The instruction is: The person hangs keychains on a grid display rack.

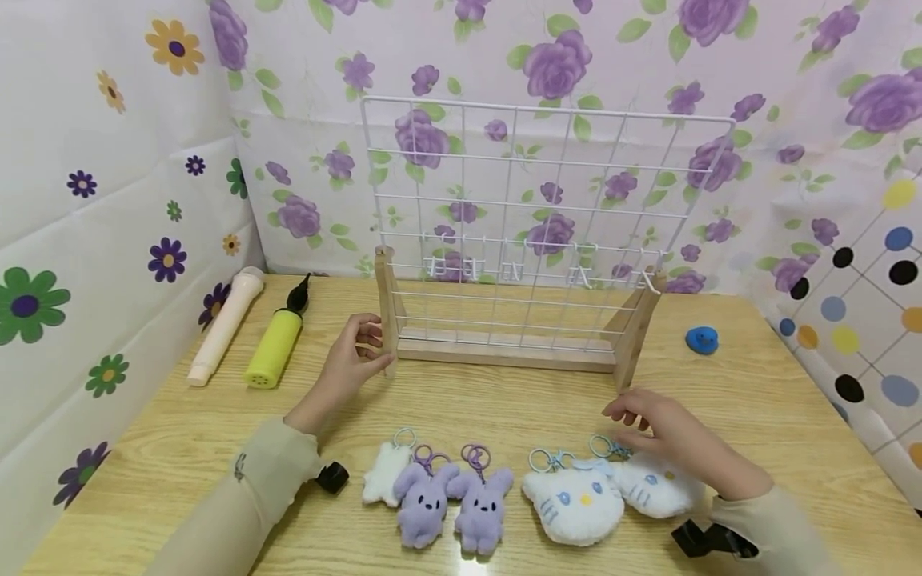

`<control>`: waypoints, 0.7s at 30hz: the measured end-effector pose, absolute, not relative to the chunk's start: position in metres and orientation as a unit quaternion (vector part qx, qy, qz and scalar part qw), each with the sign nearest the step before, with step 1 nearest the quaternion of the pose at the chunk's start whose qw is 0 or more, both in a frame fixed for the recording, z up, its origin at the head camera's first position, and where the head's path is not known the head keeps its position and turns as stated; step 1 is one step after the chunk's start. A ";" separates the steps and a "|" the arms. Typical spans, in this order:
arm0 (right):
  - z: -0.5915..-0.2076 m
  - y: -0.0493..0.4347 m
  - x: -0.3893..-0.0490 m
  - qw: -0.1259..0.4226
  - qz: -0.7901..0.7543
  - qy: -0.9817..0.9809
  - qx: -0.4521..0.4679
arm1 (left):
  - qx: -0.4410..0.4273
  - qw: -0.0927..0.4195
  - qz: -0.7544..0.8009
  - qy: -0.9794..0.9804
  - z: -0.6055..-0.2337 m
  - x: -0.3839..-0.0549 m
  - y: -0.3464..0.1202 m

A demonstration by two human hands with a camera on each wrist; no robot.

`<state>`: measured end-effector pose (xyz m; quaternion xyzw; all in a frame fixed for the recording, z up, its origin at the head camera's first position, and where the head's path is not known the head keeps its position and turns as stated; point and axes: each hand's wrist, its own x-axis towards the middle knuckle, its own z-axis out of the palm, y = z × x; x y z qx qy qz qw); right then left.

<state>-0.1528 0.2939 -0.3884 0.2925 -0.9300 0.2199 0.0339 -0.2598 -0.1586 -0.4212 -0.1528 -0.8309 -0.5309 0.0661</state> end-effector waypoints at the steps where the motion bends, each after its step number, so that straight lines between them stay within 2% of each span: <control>1: -0.390 0.293 -0.153 0.027 0.219 -0.931 0.292 | -0.152 0.068 -0.532 -0.831 -0.422 -0.260 -0.158; 6: -0.396 0.289 -0.156 -0.008 0.221 -0.934 0.279 | -0.147 0.084 -0.535 -0.828 -0.427 -0.262 -0.156; 21: -0.406 0.285 -0.159 -0.043 0.222 -0.936 0.268 | -0.139 0.116 -0.533 -0.826 -0.432 -0.263 -0.153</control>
